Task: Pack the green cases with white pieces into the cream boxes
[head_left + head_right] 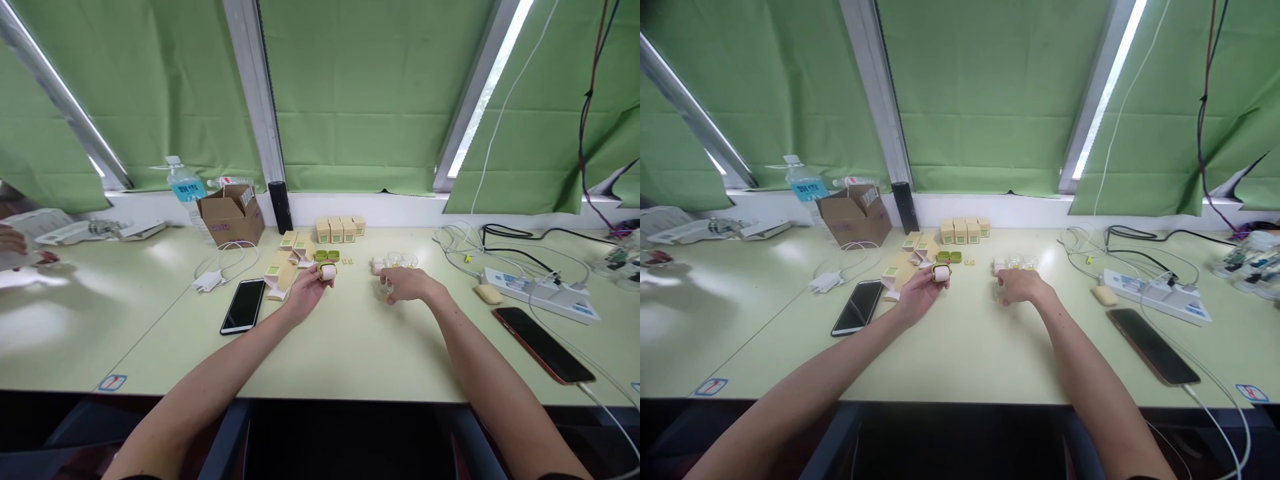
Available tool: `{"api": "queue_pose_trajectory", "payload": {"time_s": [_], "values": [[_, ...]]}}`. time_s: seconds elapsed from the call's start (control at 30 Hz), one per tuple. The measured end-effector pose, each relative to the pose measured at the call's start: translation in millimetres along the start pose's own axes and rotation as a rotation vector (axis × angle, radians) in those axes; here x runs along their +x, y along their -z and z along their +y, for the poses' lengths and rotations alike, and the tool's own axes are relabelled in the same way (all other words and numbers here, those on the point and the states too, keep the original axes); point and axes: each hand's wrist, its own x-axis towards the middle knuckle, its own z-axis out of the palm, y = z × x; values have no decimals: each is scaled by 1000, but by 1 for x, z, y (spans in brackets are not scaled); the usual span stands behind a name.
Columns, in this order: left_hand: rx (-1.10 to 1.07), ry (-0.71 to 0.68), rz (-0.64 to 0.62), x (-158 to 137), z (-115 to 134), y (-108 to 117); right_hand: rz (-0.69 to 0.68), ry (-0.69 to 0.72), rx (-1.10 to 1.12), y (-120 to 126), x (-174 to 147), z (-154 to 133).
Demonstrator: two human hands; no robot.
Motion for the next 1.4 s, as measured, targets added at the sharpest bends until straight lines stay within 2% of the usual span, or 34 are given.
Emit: {"api": "queue_pose_trajectory", "payload": {"time_s": [0.1,0.2,0.27,0.33,0.43,0.6,0.8,0.97,1.4], "values": [[35,-9,-10,-1,0,0,55,155,170,-13,11,-6],[53,-16,-10,0,0,1,129,448,575,-29,24,-17],[62,-24,-4,1,0,3,109,566,883,-42,33,-26],[77,-28,3,2,0,6,99,585,1107,-57,41,-35],[105,-42,30,4,-2,10,96,569,1273,-77,49,-45],[224,-98,72,8,-5,16,80,512,1398,-95,56,-51],[422,-94,-26,5,-4,16,11,564,1435,-91,57,-50],[450,-89,-89,-1,-2,8,10,637,1432,-87,52,-53],[509,-125,-88,-4,-1,3,-42,672,1466,-82,49,-52]]}}
